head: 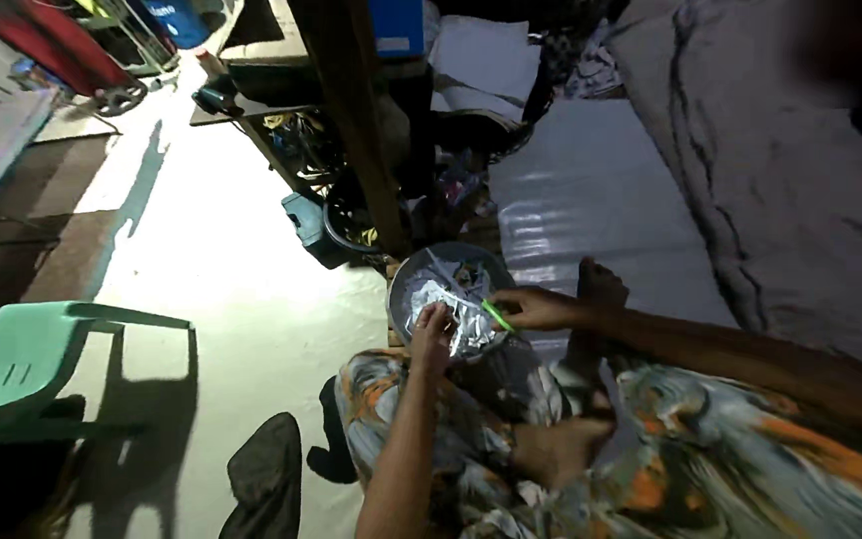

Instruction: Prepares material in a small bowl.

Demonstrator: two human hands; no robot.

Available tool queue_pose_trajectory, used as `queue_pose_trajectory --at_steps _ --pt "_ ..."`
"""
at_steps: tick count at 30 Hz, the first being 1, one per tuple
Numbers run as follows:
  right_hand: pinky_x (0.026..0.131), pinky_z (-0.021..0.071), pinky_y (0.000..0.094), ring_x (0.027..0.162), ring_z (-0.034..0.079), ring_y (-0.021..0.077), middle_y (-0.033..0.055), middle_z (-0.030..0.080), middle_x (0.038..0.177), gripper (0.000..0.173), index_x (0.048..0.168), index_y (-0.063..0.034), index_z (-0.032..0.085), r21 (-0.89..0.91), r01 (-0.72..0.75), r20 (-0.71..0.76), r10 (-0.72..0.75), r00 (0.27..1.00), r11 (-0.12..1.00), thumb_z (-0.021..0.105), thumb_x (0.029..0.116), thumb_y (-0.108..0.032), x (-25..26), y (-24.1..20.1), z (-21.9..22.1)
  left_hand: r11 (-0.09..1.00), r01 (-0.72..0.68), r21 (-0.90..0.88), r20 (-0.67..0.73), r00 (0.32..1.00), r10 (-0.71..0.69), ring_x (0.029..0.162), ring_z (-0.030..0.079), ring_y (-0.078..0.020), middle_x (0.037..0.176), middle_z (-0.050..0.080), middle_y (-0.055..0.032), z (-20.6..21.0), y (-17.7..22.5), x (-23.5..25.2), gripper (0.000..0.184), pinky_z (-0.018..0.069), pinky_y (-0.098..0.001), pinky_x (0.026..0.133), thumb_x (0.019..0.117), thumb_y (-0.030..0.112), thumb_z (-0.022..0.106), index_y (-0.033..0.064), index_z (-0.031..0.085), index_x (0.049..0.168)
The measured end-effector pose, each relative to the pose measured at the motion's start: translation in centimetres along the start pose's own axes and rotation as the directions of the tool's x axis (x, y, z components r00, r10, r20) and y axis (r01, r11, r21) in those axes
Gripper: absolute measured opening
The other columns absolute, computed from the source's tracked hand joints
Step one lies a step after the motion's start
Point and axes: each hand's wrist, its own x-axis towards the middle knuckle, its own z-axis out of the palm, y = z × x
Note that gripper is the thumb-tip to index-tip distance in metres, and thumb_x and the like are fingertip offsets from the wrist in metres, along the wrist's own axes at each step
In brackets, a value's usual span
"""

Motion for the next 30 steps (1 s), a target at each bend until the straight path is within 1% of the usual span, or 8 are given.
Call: queue_pose_trajectory --at_steps 4,8,14,17,20,24,26,30 --pt "0.083 0.0504 0.0401 0.086 0.061 0.0229 0.0204 0.066 0.104 0.045 0.134 0.0041 0.057 -0.078 -0.015 0.039 0.018 0.999 0.997 0.068 0.0997 -0.023 -0.1 0.6 0.2 1.0 -0.02 0.023 0.06 0.998 0.019 0.078 0.061 -0.0096 0.091 0.062 -0.0028 0.4 -0.4 0.2 0.011 0.0548 -0.0268 0.078 0.1054 0.004 0.048 0.0 0.057 0.109" --pt "0.084 0.0505 0.0417 0.087 0.062 0.0241 0.0208 0.066 0.105 0.046 0.134 0.0037 0.058 -0.091 -0.008 0.057 0.013 0.998 0.996 0.069 0.099 -0.024 0.0 0.6 0.0 1.0 -0.019 0.008 0.101 0.995 0.018 0.077 0.062 -0.0087 0.089 0.063 -0.0015 0.2 -0.7 0.1 0.01 0.0555 -0.0263 0.077 0.1045 0.004 0.048 0.0026 0.058 0.104" --pt "0.083 0.0504 0.038 0.086 0.061 0.0212 0.0198 0.066 0.105 0.045 0.133 0.0042 0.058 -0.055 0.004 0.078 0.0 0.997 0.998 0.069 0.0991 -0.023 0.1 0.6 0.1 0.997 -0.067 -0.026 0.134 0.989 0.07 0.077 0.063 -0.0075 0.091 0.065 0.0 0.4 -0.9 0.1 0.012 0.0554 -0.0258 0.076 0.104 0.003 0.046 0.0059 0.058 0.103" --pt "0.079 0.0497 0.0312 0.081 0.058 0.0142 0.0163 0.065 0.102 0.043 0.132 0.004 0.058 -0.002 -0.008 0.092 0.008 0.996 1.0 0.068 0.0995 -0.023 0.0 0.7 0.0 0.993 -0.108 -0.039 0.111 0.988 0.112 0.077 0.063 -0.0079 0.09 0.066 -0.0007 0.3 -1.1 0.1 0.012 0.0556 -0.0254 0.076 0.1036 0.002 0.047 0.0051 0.058 0.103" --pt "0.076 0.0483 0.0268 0.078 0.056 0.0098 0.0136 0.065 0.101 0.041 0.131 0.0034 0.058 0.053 -0.024 0.101 0.018 0.995 0.998 0.068 0.0997 -0.022 0.1 0.8 -0.1 0.998 -0.042 -0.045 0.14 0.989 0.048 0.077 0.062 -0.008 0.09 0.064 -0.0003 0.2 -0.7 0.1 0.016 0.0548 -0.0253 0.076 0.1065 0.005 0.04 0.0067 0.056 0.102" --pt "0.071 0.047 0.0225 0.076 0.054 0.0057 0.0125 0.065 0.1 0.041 0.13 0.0049 0.058 0.106 0.014 0.117 -0.026 0.993 0.994 0.069 0.0988 -0.019 0.0 1.1 0.1 0.987 0.097 -0.127 0.288 0.956 -0.057 0.076 0.063 -0.0088 0.084 0.065 0.0009 0.1 -0.7 -0.1 0.027 0.0541 -0.0253 0.073 0.1056 0.008 0.031 0.0115 0.055 0.095" --pt "0.072 0.0476 0.0214 0.076 0.055 0.0045 0.0121 0.066 0.1 0.04 0.13 0.0054 0.058 0.13 0.014 0.123 -0.03 0.992 0.991 0.069 0.0986 -0.017 0.0 1.0 0.1 0.993 0.073 -0.096 0.319 0.947 -0.039 0.077 0.064 -0.0085 0.086 0.066 0.0011 0.1 -0.9 -0.2 0.024 0.0548 -0.0254 0.074 0.1045 0.007 0.033 0.0117 0.055 0.097" --pt "0.075 0.0493 0.0211 0.078 0.057 0.0041 0.0116 0.066 0.101 0.039 0.129 0.0056 0.058 0.176 -0.006 0.136 -0.018 0.991 0.984 0.069 0.0985 -0.016 0.1 0.9 0.2 0.999 -0.029 0.014 0.275 0.961 0.024 0.08 0.064 -0.008 0.088 0.066 0.0001 0.0 -1.4 -0.1 0.017 0.0554 -0.0259 0.078 0.1031 0.004 0.042 0.0074 0.058 0.097"
